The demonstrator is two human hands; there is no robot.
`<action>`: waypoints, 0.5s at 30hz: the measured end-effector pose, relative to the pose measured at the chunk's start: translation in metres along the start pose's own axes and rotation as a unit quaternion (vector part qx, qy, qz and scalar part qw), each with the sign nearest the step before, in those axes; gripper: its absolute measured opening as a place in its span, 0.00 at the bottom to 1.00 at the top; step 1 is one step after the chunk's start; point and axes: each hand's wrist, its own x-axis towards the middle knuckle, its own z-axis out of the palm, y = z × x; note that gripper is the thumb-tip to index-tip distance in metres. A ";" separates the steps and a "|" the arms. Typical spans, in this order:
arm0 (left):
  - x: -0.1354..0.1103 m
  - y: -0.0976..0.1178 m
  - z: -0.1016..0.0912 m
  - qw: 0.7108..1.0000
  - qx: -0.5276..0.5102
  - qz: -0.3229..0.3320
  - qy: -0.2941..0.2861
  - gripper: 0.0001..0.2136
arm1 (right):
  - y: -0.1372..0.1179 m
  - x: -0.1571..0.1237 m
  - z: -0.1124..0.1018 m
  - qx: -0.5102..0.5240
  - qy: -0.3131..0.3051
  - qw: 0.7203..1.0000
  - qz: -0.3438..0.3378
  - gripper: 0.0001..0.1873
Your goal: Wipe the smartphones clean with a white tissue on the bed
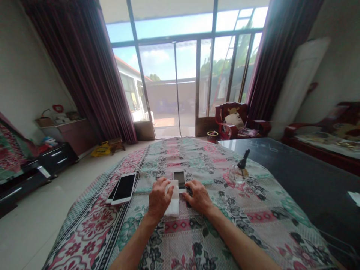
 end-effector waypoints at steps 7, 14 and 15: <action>-0.030 0.005 0.015 0.986 0.050 0.044 -0.154 0.23 | 0.002 0.001 0.002 0.026 0.005 1.000 -0.007 0.11; 0.005 -0.005 0.027 0.977 0.038 0.056 -0.201 0.22 | -0.001 0.002 -0.001 0.024 -0.009 1.000 0.001 0.11; 0.012 -0.006 0.027 0.976 0.026 0.053 -0.208 0.21 | -0.001 0.002 -0.001 0.022 -0.010 1.000 0.002 0.11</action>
